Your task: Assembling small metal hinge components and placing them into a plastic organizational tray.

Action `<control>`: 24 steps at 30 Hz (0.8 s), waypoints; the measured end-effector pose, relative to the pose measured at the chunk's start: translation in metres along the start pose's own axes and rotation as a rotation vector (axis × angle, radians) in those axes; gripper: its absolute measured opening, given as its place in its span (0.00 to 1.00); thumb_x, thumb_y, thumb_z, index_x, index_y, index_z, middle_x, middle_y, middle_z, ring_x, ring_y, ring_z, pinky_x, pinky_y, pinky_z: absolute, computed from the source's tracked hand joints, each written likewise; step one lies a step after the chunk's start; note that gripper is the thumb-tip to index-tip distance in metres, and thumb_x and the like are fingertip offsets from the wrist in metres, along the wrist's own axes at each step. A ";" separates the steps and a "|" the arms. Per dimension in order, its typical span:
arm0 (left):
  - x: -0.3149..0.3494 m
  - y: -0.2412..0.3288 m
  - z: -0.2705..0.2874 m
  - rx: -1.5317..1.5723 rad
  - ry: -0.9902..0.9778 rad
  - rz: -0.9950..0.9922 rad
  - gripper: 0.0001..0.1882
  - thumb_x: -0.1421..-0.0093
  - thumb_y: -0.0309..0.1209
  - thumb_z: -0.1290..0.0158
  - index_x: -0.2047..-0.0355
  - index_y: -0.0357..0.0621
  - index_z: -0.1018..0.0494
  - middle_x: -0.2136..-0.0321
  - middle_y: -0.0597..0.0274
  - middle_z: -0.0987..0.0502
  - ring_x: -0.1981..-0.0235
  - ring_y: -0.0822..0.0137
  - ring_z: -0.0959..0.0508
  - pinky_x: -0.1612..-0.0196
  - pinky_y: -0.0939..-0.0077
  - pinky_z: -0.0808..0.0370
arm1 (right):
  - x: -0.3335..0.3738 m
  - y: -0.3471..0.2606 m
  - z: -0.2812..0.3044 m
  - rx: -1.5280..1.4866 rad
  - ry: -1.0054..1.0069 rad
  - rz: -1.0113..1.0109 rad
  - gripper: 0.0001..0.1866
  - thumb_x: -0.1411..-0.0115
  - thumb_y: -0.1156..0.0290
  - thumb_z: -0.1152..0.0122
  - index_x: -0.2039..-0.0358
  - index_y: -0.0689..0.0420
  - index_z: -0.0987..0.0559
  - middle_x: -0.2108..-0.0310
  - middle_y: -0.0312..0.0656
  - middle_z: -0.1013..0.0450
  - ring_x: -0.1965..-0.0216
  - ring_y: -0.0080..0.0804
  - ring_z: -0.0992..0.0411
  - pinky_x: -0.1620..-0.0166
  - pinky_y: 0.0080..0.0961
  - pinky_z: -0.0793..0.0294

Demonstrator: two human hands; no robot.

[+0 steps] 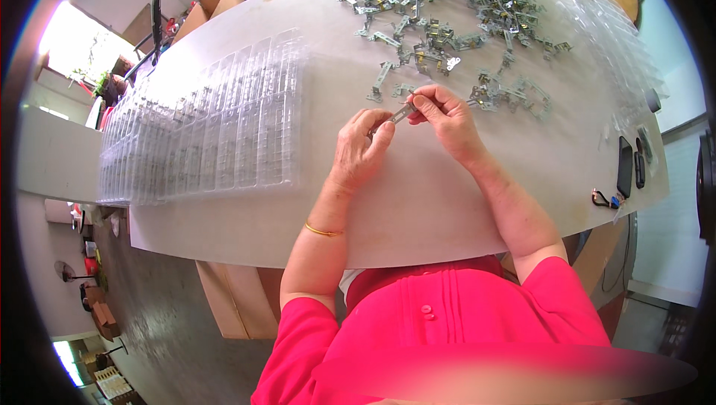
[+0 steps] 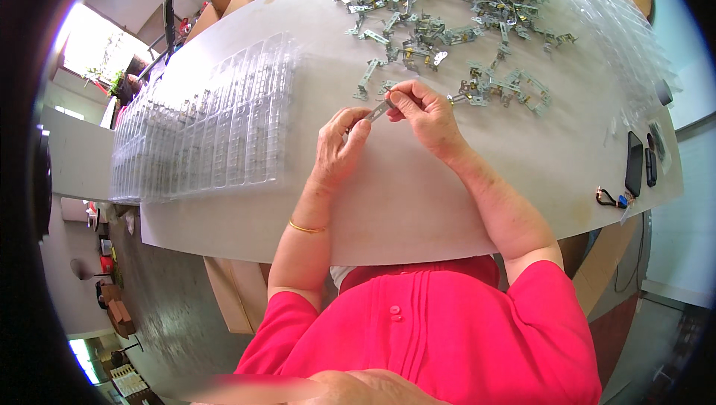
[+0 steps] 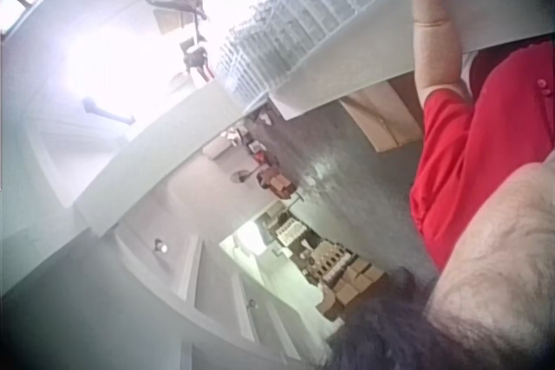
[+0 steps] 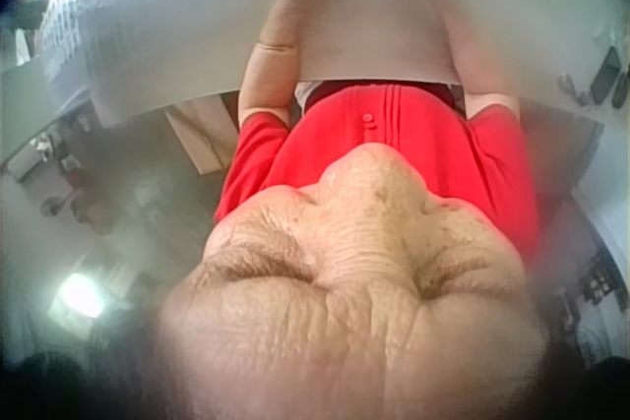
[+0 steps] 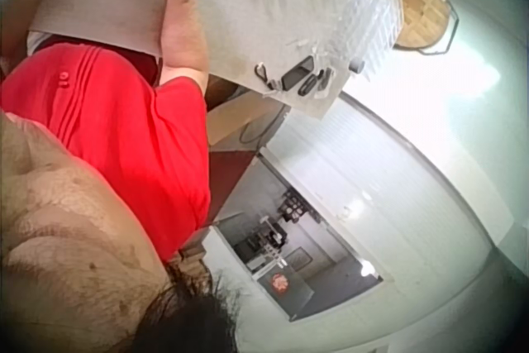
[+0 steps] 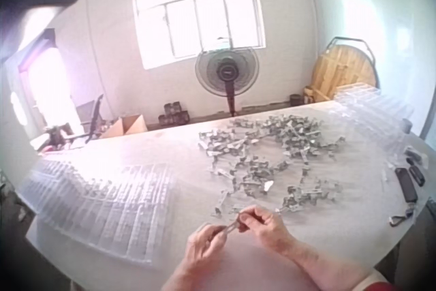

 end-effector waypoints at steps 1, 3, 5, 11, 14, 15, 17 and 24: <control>0.000 -0.001 0.001 0.049 -0.083 0.114 0.14 0.38 0.34 0.48 0.60 0.35 0.23 0.74 0.60 0.24 0.70 0.70 0.25 0.65 0.75 0.29 | 0.000 -0.001 0.001 -0.033 -0.006 0.008 0.06 0.32 0.72 0.44 0.60 0.60 0.21 0.65 0.34 0.23 0.65 0.20 0.25 0.59 0.20 0.21; 0.000 -0.007 0.001 0.092 -0.161 0.166 0.15 0.38 0.35 0.49 0.60 0.35 0.22 0.74 0.61 0.24 0.70 0.72 0.25 0.65 0.76 0.29 | -0.001 -0.001 0.001 -0.067 -0.013 0.017 0.06 0.32 0.72 0.44 0.60 0.60 0.21 0.65 0.35 0.23 0.65 0.21 0.25 0.58 0.21 0.21; 0.001 -0.011 0.000 0.132 -0.236 0.219 0.15 0.37 0.35 0.49 0.60 0.34 0.22 0.75 0.63 0.24 0.70 0.74 0.26 0.66 0.78 0.30 | -0.001 -0.002 -0.001 -0.059 0.008 0.047 0.06 0.33 0.71 0.43 0.60 0.59 0.21 0.66 0.33 0.24 0.67 0.18 0.27 0.63 0.18 0.23; 0.001 -0.011 -0.010 0.212 -0.079 0.276 0.14 0.34 0.36 0.48 0.61 0.34 0.24 0.74 0.65 0.23 0.73 0.77 0.26 0.67 0.81 0.27 | 0.000 0.001 0.006 0.315 0.159 0.198 0.05 0.35 0.71 0.39 0.61 0.57 0.20 0.73 0.28 0.28 0.73 0.12 0.35 0.71 0.15 0.34; 0.000 -0.010 -0.010 0.221 0.007 0.342 0.13 0.34 0.34 0.46 0.60 0.33 0.25 0.74 0.65 0.23 0.73 0.77 0.25 0.67 0.81 0.26 | 0.006 -0.002 -0.003 0.417 0.066 0.166 0.06 0.36 0.71 0.39 0.61 0.58 0.20 0.73 0.31 0.24 0.73 0.14 0.31 0.71 0.17 0.30; 0.001 -0.015 -0.010 0.211 0.023 0.323 0.13 0.35 0.33 0.45 0.59 0.34 0.25 0.74 0.65 0.23 0.73 0.77 0.25 0.67 0.81 0.26 | 0.007 -0.003 -0.006 0.418 0.069 0.166 0.06 0.36 0.71 0.39 0.61 0.58 0.20 0.73 0.31 0.24 0.73 0.14 0.31 0.71 0.17 0.30; 0.002 -0.022 -0.013 0.202 0.037 0.303 0.13 0.36 0.33 0.44 0.59 0.34 0.25 0.73 0.65 0.23 0.73 0.77 0.25 0.68 0.81 0.26 | 0.010 -0.005 -0.012 0.442 0.043 0.272 0.07 0.36 0.73 0.39 0.59 0.58 0.20 0.70 0.38 0.21 0.72 0.20 0.26 0.69 0.21 0.26; 0.003 -0.018 -0.016 -0.028 0.111 0.071 0.11 0.39 0.30 0.40 0.59 0.38 0.26 0.70 0.62 0.22 0.73 0.74 0.24 0.69 0.77 0.25 | 0.014 -0.011 -0.015 0.546 0.055 0.293 0.07 0.37 0.76 0.41 0.59 0.59 0.21 0.69 0.47 0.21 0.70 0.33 0.22 0.67 0.26 0.24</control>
Point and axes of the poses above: each hand's wrist, its own x-axis away from the middle knuckle, its own z-axis out of the back of the hand, y = z × x, the point moved 2 cm from there along -x, towards the middle knuckle
